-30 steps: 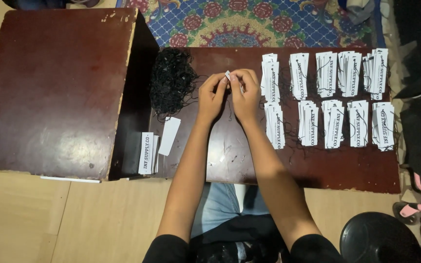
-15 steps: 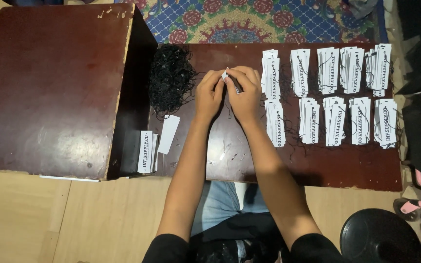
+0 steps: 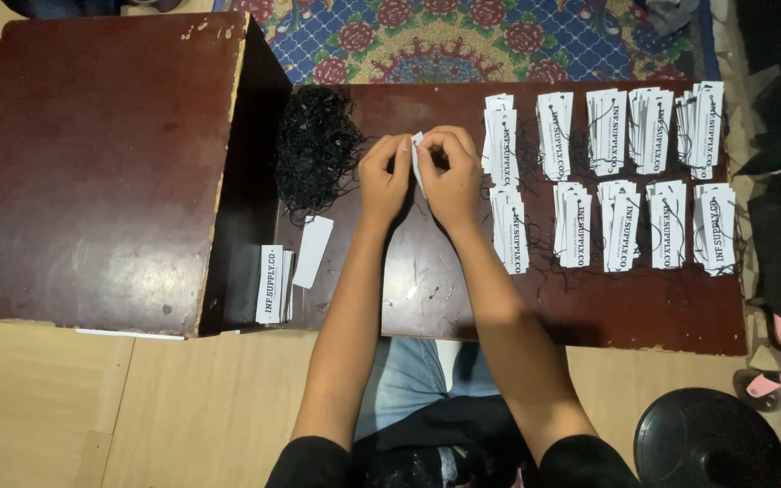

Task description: Attaching brand tags to elastic loops and organizing them in rows on a table

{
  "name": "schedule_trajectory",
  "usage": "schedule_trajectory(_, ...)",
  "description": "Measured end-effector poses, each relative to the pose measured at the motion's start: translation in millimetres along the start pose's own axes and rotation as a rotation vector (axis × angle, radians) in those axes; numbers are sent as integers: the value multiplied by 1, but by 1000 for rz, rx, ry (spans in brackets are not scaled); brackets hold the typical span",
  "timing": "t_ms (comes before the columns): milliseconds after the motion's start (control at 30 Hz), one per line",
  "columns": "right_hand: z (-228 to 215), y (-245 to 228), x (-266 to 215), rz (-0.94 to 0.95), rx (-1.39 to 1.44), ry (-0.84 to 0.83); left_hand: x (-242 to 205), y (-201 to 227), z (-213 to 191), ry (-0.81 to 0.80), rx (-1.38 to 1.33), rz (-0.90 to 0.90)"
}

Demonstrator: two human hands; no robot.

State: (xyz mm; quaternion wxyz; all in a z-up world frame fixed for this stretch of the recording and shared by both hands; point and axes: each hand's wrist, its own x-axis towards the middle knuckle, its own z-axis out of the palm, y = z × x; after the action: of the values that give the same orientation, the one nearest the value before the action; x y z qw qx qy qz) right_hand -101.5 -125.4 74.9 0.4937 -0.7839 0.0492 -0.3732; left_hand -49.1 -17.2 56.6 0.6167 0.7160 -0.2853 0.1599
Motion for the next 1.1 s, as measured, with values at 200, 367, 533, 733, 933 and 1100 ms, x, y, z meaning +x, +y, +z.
schedule_trajectory(200,-7,-17,3,19,204,-84,1,-24,-4,230,102,11)
schedule_trajectory(367,-6,-3,2,364,1093,-87,-1,-38,-8,463,103,-149)
schedule_trajectory(533,-6,1,2,439,985,-52,-1,-46,-4,555,-183,-286)
schedule_trajectory(733,5,9,-6,181,330,-35,0,-43,-2,471,-232,-287)
schedule_trajectory(933,16,18,-17,16,-14,-156,0,-37,-2,445,-186,-269)
schedule_trajectory(1100,12,3,-15,-73,-104,-148,0,-37,-1,453,-174,-273)
